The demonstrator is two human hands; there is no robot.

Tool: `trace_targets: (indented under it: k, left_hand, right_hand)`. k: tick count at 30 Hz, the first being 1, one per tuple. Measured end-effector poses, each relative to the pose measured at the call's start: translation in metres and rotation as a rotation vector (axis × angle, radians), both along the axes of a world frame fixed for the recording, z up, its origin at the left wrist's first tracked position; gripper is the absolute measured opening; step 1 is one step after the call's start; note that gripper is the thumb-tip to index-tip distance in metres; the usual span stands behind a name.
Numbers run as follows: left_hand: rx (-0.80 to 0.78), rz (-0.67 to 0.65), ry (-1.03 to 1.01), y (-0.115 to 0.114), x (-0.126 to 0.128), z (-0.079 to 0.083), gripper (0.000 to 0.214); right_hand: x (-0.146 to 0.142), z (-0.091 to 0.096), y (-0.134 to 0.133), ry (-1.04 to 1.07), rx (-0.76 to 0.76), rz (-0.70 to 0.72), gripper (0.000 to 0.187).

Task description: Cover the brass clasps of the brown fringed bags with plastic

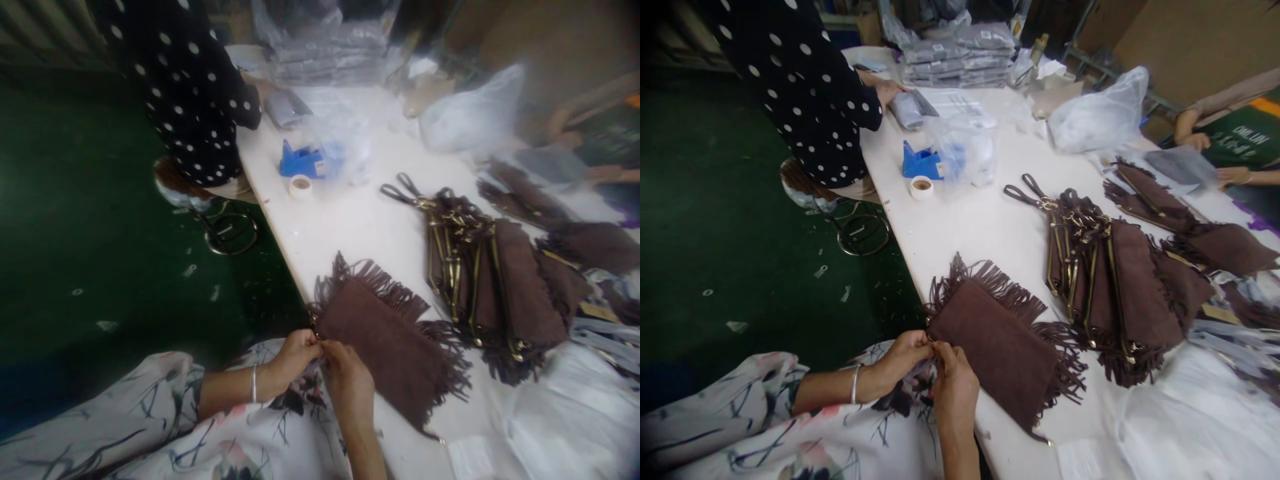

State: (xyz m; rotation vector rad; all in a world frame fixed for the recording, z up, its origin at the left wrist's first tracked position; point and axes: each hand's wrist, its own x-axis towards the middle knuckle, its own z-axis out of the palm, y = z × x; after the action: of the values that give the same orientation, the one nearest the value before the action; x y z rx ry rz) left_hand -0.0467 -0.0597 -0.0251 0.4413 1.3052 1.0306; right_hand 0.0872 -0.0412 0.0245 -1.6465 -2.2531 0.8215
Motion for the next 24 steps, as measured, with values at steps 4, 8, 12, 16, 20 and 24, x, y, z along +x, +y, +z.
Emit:
trace_targets:
  k: [4, 8, 12, 16, 20, 24]
  left_hand:
    - [0.028, 0.007, -0.033, 0.001, -0.002, 0.000, 0.018]
    - [0.000, -0.007, -0.005, 0.001, -0.004, 0.000, 0.009]
    - [-0.021, -0.017, -0.006, 0.000, -0.005, 0.004, 0.010]
    - [-0.031, 0.005, -0.012, 0.001, -0.003, 0.005, 0.020]
    - [-0.108, 0.079, -0.020, 0.001, 0.001, 0.003, 0.028]
    - [-0.225, 0.118, -0.112, 0.000, 0.003, 0.005, 0.028]
  right_hand:
    - [-0.007, 0.008, 0.004, -0.240, 0.006, 0.036, 0.038]
    - [-0.013, 0.014, 0.007, -0.375, 0.009, 0.076, 0.035]
    - [-0.017, 0.017, 0.011, -0.425, 0.014, 0.134, 0.030]
    - [-0.018, 0.018, 0.016, -0.421, -0.009, 0.135, 0.030]
    - [-0.015, 0.015, 0.014, -0.305, -0.075, 0.046, 0.033]
    - [-0.014, 0.009, 0.001, -0.157, -0.149, -0.170, 0.020]
